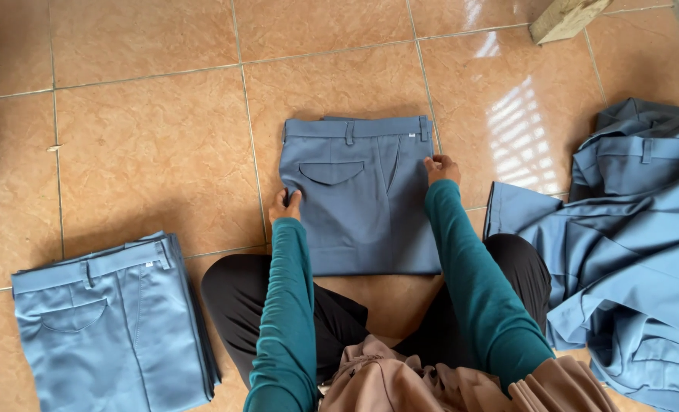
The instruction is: Folding blue trousers on the floor.
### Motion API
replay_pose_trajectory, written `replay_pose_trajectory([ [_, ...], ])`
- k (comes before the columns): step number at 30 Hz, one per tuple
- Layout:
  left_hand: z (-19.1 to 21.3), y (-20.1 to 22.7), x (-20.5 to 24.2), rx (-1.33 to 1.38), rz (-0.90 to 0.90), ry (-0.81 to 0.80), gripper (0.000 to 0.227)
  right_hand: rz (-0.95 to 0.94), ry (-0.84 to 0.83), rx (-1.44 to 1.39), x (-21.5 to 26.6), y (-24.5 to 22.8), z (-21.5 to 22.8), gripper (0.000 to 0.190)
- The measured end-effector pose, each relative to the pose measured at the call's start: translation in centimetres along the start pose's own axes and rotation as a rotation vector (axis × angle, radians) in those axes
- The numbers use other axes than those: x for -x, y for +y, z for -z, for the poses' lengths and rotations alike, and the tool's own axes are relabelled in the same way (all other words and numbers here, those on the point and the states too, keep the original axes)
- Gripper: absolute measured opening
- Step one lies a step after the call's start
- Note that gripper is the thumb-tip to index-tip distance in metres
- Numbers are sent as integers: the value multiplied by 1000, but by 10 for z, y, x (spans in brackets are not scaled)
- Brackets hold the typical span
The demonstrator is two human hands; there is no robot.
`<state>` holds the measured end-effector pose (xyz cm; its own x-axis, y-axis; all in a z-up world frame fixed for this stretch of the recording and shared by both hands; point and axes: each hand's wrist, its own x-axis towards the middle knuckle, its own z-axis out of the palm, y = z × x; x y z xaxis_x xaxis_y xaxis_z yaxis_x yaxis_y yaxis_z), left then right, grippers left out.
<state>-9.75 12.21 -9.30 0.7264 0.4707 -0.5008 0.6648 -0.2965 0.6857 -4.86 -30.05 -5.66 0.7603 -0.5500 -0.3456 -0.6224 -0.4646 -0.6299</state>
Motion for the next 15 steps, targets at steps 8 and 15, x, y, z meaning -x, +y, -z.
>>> replay_pose_trajectory([
  [8, 1, 10, 1, 185, -90, 21, 41, -17, 244, -378, 16, 8, 1, 22],
  [15, 4, 49, 69, -331, -511, 528, 71, 403, 336, 62, 41, -3, 4, 46],
])
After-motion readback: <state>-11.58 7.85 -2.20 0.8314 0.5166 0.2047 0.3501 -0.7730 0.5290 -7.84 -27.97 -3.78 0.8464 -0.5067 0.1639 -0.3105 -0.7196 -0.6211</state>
